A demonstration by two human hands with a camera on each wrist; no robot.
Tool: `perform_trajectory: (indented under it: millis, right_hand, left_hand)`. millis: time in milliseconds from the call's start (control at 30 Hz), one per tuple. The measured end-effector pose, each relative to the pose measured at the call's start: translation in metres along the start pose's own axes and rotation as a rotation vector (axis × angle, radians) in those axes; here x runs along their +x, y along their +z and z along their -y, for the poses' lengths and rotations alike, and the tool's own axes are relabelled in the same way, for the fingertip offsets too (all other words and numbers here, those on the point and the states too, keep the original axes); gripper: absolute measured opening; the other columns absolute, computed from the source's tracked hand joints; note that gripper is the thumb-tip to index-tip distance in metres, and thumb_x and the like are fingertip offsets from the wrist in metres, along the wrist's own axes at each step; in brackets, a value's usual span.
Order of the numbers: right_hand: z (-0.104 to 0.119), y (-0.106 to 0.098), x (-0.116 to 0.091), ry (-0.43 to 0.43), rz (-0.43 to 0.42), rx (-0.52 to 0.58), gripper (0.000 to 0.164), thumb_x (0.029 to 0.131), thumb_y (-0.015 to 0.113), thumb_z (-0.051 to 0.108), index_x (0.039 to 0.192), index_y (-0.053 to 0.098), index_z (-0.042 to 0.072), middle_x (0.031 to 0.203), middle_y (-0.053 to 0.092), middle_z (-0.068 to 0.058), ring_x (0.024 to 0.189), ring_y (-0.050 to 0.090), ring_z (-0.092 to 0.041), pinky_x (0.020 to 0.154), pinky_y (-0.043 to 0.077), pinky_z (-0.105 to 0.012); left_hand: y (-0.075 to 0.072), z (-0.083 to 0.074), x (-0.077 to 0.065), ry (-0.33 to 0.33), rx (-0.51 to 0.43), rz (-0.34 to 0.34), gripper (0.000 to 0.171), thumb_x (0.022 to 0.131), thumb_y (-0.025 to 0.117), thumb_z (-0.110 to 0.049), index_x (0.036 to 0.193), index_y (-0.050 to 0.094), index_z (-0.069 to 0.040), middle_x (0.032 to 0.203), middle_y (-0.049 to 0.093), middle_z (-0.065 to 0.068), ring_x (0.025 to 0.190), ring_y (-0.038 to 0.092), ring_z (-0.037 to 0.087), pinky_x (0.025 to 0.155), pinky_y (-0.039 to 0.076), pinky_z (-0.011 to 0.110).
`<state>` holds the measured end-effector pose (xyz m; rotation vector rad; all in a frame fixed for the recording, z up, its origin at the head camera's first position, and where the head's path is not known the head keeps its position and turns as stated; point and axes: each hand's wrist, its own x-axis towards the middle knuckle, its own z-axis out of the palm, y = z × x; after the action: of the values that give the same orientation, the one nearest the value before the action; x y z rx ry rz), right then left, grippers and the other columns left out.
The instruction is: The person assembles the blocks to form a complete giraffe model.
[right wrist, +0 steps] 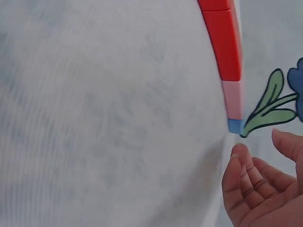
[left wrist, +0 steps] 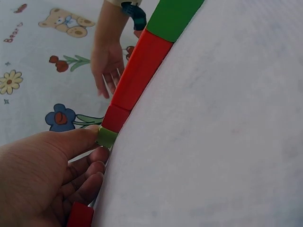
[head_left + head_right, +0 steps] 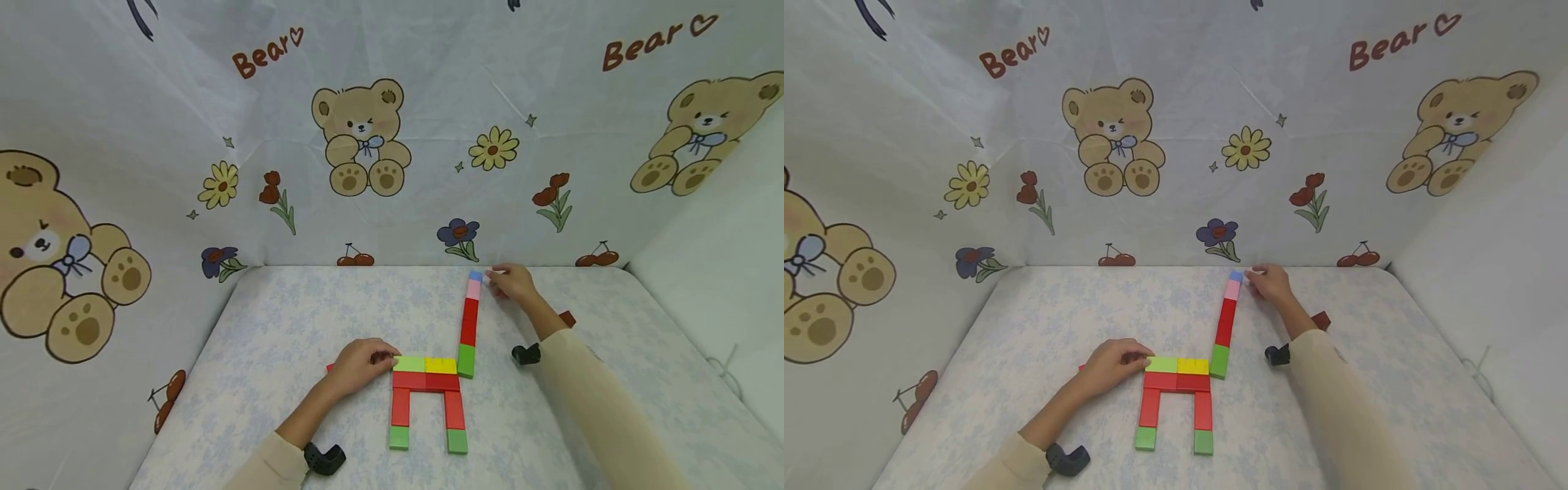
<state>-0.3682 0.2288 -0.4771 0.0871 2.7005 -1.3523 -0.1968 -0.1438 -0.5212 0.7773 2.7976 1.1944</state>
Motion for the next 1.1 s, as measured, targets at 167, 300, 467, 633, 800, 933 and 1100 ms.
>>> perform_trajectory:
  millis: [167, 300, 467, 633, 800, 933, 1100]
  right_hand:
    - [0.006, -0.013, -0.016, -0.121, -0.020, -0.114, 0.043, 0.105, 0.056, 0.026, 0.134, 0.059, -0.005, 0.113, 0.068, -0.028, 0.087, 0.068, -0.037, 0.073, 0.060, -0.040]
    - [0.005, -0.020, -0.028, -0.193, -0.022, -0.165, 0.036, 0.104, 0.058, 0.025, 0.126, 0.065, -0.003, 0.109, 0.069, -0.024, 0.085, 0.069, -0.037, 0.068, 0.058, -0.033]
    - [0.007, -0.026, -0.048, -0.280, -0.024, -0.184, 0.033, 0.103, 0.060, 0.021, 0.123, 0.067, -0.003, 0.107, 0.069, -0.024, 0.083, 0.068, -0.035, 0.064, 0.055, -0.029]
    - [0.009, -0.030, -0.070, -0.310, -0.028, -0.210, 0.032, 0.102, 0.061, 0.021, 0.123, 0.068, -0.004, 0.107, 0.071, -0.024, 0.082, 0.069, -0.034, 0.064, 0.055, -0.032]
    - [0.007, -0.036, -0.087, -0.299, -0.004, -0.243, 0.035, 0.101, 0.064, 0.021, 0.124, 0.066, -0.005, 0.107, 0.071, -0.021, 0.081, 0.069, -0.034, 0.063, 0.055, -0.032]
    - [0.002, -0.044, -0.097, -0.311, 0.019, -0.275, 0.037, 0.100, 0.067, 0.022, 0.127, 0.066, -0.004, 0.110, 0.069, -0.022, 0.077, 0.067, -0.032, 0.060, 0.054, -0.033]
    - [-0.009, -0.055, -0.100, -0.364, -0.006, -0.324, 0.038, 0.099, 0.068, 0.024, 0.128, 0.066, -0.001, 0.110, 0.069, -0.020, 0.077, 0.066, -0.026, 0.058, 0.050, -0.034]
  left_hand:
    - [-0.001, 0.000, -0.001, -0.006, -0.005, 0.006, 0.015, 0.097, 0.071, -0.026, 0.109, 0.078, -0.022, 0.086, 0.064, -0.016, 0.073, 0.055, 0.002, 0.068, 0.048, 0.024]
    - [-0.001, 0.000, -0.002, -0.009, -0.007, 0.006, 0.014, 0.098, 0.071, -0.026, 0.109, 0.078, -0.022, 0.086, 0.064, -0.017, 0.073, 0.055, 0.002, 0.068, 0.048, 0.024]
    - [-0.001, -0.001, -0.002, -0.016, -0.004, 0.005, 0.014, 0.097, 0.071, -0.026, 0.109, 0.078, -0.022, 0.085, 0.063, -0.018, 0.073, 0.055, 0.002, 0.067, 0.048, 0.024]
    - [0.000, -0.002, -0.002, -0.004, -0.009, 0.001, 0.014, 0.097, 0.071, -0.027, 0.109, 0.078, -0.023, 0.085, 0.063, -0.018, 0.072, 0.055, 0.002, 0.067, 0.048, 0.024]
    - [0.001, -0.001, -0.002, -0.003, -0.011, -0.002, 0.014, 0.097, 0.071, -0.029, 0.108, 0.078, -0.023, 0.085, 0.063, -0.018, 0.072, 0.055, 0.002, 0.067, 0.048, 0.024]
    - [0.002, 0.002, -0.002, -0.006, -0.006, 0.002, 0.015, 0.098, 0.070, -0.029, 0.109, 0.078, -0.024, 0.085, 0.063, -0.019, 0.072, 0.055, 0.002, 0.067, 0.048, 0.024]
    - [0.002, 0.002, -0.002, -0.009, -0.015, 0.000, 0.014, 0.097, 0.071, -0.026, 0.109, 0.078, -0.023, 0.084, 0.063, -0.018, 0.071, 0.054, 0.002, 0.066, 0.048, 0.024]
